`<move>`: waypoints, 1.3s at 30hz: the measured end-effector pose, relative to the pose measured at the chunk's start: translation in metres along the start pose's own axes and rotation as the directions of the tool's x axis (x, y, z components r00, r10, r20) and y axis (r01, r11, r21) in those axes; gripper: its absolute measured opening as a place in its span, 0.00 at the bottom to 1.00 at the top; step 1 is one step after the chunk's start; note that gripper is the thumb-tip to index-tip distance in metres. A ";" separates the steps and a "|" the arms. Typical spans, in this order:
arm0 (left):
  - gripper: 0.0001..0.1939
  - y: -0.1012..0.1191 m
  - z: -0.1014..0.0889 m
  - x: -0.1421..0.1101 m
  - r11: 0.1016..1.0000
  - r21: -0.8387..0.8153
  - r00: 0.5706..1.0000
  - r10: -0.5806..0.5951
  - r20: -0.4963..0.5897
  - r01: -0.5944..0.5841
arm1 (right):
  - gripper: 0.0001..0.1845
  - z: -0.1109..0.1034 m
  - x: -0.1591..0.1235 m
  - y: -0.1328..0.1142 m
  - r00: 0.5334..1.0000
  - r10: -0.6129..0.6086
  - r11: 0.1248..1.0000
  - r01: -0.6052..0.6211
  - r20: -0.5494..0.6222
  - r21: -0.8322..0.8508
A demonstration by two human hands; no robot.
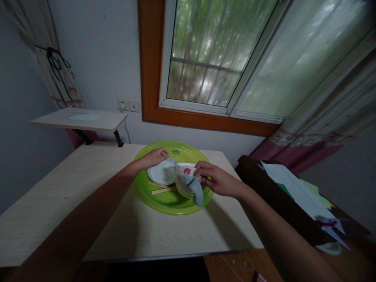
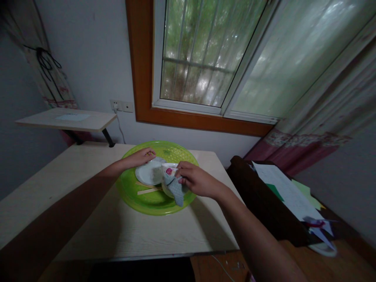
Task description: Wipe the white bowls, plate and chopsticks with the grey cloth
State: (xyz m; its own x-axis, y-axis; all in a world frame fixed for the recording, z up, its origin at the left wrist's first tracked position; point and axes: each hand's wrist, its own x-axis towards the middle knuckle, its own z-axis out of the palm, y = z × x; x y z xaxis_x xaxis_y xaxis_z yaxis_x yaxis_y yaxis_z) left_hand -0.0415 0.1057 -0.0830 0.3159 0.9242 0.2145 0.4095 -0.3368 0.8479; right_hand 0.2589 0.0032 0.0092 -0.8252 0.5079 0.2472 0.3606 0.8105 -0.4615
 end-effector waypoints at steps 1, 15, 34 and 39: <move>0.12 -0.005 0.000 0.000 0.998 0.062 1.000 0.024 0.002 -0.024 | 0.08 0.004 -0.001 0.000 1.000 -0.001 1.000 0.001 0.017 -0.030; 0.15 -0.032 0.003 -0.003 0.961 0.274 0.997 -0.048 0.063 0.029 | 0.11 0.031 -0.016 0.010 0.992 0.078 0.984 -0.060 0.098 -0.167; 0.07 -0.022 0.000 -0.018 0.887 0.428 0.983 -0.180 -0.020 0.171 | 0.03 0.020 -0.007 0.012 0.995 0.094 0.981 -0.098 0.030 0.170; 0.08 -0.008 0.000 -0.023 0.765 0.622 0.975 -0.223 0.018 0.164 | 0.17 0.009 0.001 0.024 0.988 0.097 0.901 -0.037 -0.118 0.433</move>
State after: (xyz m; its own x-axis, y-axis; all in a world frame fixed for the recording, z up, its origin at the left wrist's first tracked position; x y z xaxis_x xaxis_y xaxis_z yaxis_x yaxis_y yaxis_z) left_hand -0.0517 0.0876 -0.0951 0.2319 0.9727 0.0114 0.8978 -0.2186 0.3822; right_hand 0.2631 0.0204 -0.0095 -0.7292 0.6152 0.2998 0.1671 0.5849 -0.7937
